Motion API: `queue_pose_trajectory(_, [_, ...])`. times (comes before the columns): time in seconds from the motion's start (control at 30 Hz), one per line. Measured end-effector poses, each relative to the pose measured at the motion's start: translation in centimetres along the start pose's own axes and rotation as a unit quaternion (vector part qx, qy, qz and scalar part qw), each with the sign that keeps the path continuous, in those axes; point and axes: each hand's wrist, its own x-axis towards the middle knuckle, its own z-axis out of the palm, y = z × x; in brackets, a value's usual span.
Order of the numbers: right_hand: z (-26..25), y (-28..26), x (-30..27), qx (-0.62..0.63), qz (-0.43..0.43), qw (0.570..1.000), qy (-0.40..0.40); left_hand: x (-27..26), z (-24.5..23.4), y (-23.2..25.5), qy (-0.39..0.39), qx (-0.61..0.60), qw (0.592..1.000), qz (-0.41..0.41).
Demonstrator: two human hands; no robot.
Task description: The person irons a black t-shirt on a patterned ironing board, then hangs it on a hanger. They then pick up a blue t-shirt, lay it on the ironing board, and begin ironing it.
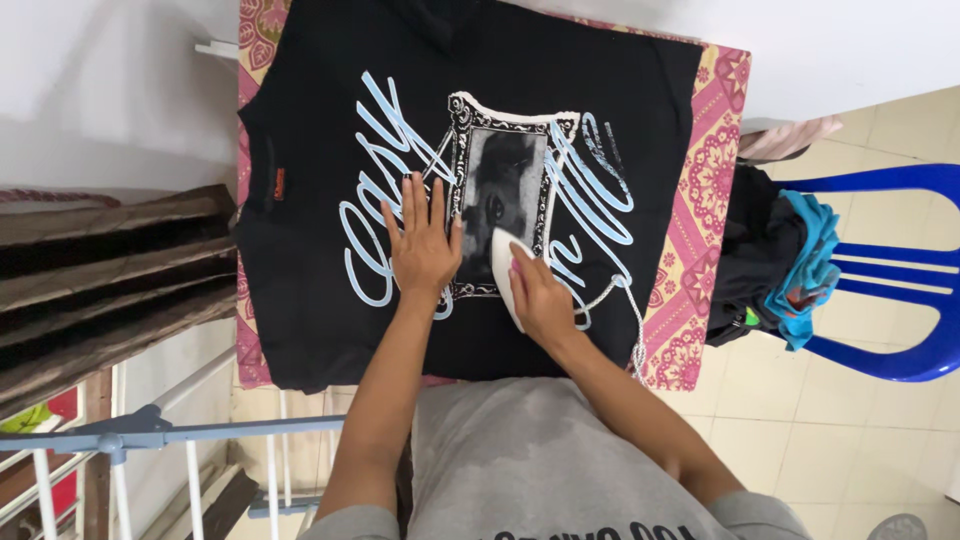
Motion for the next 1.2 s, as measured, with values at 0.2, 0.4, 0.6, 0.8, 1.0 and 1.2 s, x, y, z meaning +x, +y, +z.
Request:
queue_pose_trajectory(0.2, [2.3,1.2,10.8,-0.001,0.037,0.999,0.017,-0.2,-0.1,-0.2,0.027,-0.011,1.0,0.006])
queue_pose_trajectory(0.4, [3.9,1.2,15.8,-0.019,0.025,0.995,0.089,-0.3,-0.1,-0.1,0.045,-0.013,0.999,0.005])
queue_pose_trajectory(0.6, [2.9,-1.4,8.4,-0.014,0.031,0.999,-0.009,0.1,-0.2,-0.1,0.018,-0.005,1.0,0.008])
queue_pose_trajectory(0.8, [2.0,-0.7,10.3,-0.072,0.033,0.997,0.006,0.2,-0.5,0.1,0.008,-0.003,1.0,0.001])
queue_pose_trajectory(1.0, [0.7,4.3,20.0,-0.085,0.081,0.991,0.061,0.5,-0.7,0.5,0.001,0.008,1.0,-0.001])
queue_pose_trajectory(1.2, [-1.2,8.8,22.3,-0.073,0.085,0.987,0.119,0.5,-0.2,0.6,0.002,0.022,1.0,0.004])
